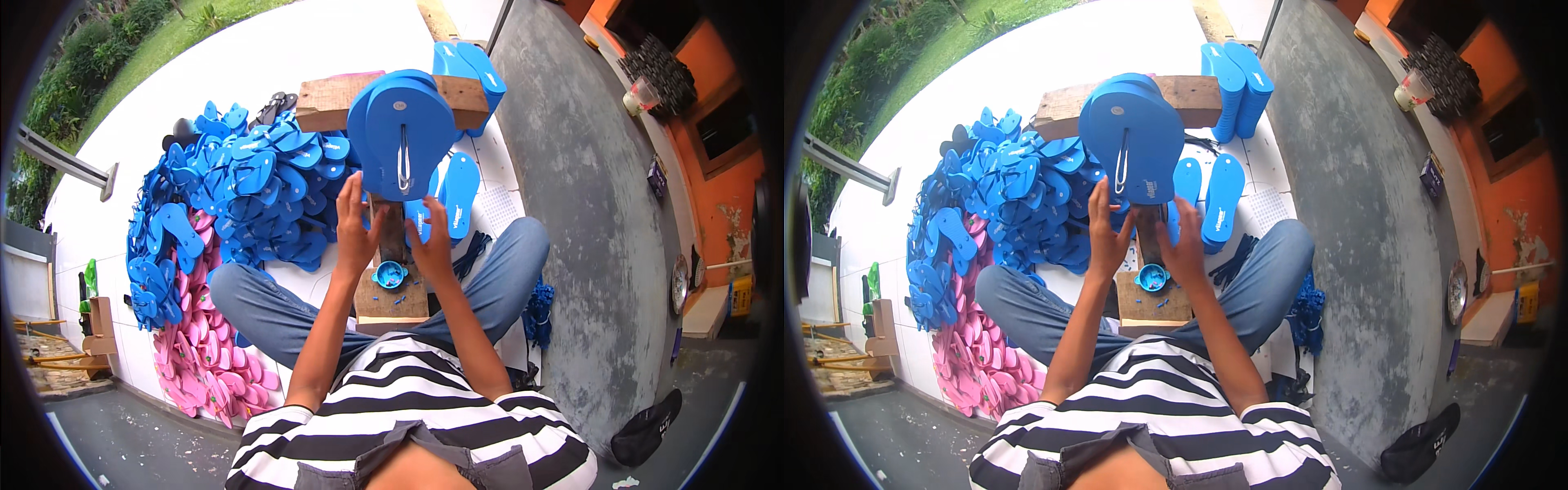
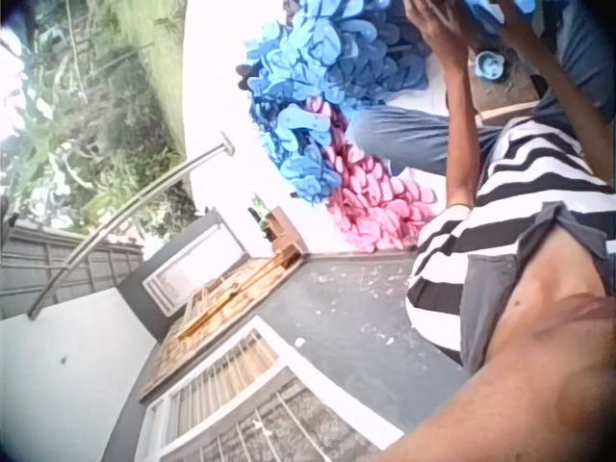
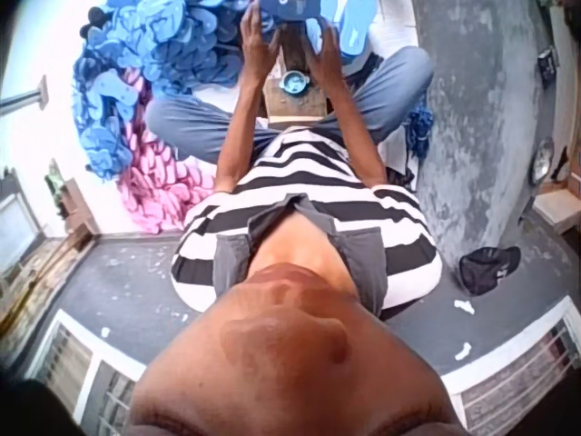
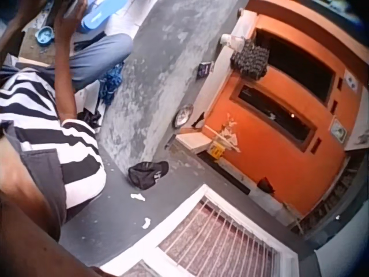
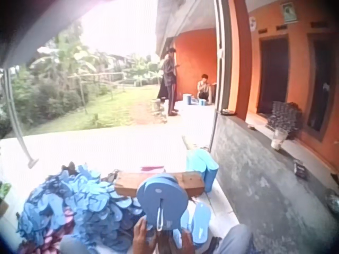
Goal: The person is threading blue straps through the pre-drilled holes of flip-flop soles using a wooden jig. They pull the straps into place, ensure they are secure, and stack the finished flip-flops onto a nearby pile.
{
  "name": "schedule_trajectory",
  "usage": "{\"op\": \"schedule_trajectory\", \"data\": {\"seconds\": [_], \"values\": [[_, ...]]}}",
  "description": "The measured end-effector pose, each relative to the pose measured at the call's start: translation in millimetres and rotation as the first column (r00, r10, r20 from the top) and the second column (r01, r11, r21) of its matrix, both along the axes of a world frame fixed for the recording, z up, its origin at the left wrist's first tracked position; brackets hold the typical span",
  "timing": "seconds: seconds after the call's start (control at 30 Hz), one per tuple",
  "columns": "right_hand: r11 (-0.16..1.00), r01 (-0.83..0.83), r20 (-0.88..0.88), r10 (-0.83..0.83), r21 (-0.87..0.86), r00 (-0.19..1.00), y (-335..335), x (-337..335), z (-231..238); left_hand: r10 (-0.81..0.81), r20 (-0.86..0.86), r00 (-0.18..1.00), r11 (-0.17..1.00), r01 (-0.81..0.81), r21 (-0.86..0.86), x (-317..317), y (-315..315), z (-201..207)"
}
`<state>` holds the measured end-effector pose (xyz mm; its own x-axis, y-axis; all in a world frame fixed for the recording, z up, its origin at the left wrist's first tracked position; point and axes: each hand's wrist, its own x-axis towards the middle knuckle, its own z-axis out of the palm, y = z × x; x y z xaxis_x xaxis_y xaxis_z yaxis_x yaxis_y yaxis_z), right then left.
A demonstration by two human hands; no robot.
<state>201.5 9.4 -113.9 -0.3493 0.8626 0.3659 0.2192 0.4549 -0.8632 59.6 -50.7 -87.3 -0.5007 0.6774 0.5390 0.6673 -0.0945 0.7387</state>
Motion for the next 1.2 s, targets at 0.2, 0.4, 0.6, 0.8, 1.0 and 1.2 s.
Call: {"op": "schedule_trajectory", "data": {"seconds": [0.2, 0.4, 0.6, 0.8, 1.0, 1.2], "values": [[0.964, 0.211, 0.566, -0.265, 0.160, 0.781, -3.5, -8.4, -91.4, 0.023, -0.053, 0.998, 0.971, -0.035, -0.237, 19.7, 0.3, -91.1], [0.970, 0.214, 0.675, -0.237, 0.118, 0.698, -4.8, -11.3, -121.0, 0.051, 0.043, 0.998, 0.950, -0.035, -0.311, 49.3, -15.6, -129.6], [0.979, 0.203, 0.606, -0.164, 0.003, 0.779, 7.1, -5.8, -115.5, -0.054, 0.257, 0.965, 0.938, 0.136, -0.317, 19.8, -30.2, -151.7], [0.975, 0.219, 0.410, -0.184, -0.039, 0.893, 9.2, 2.6, -114.1, -0.059, 0.204, 0.977, 0.952, 0.117, -0.284, 23.2, -35.8, -152.1], [0.962, 0.270, 0.350, -0.238, -0.046, 0.906, 18.5, 19.3, -115.3, -0.097, 0.250, 0.963, 0.951, 0.164, -0.262, 18.0, -37.0, -150.1], [0.948, 0.249, 0.477, -0.129, -0.198, 0.870, 0.1, 34.3, -100.9, -0.028, 0.325, 0.945, 0.932, 0.142, -0.332, 14.7, -38.4, -166.9]]}}
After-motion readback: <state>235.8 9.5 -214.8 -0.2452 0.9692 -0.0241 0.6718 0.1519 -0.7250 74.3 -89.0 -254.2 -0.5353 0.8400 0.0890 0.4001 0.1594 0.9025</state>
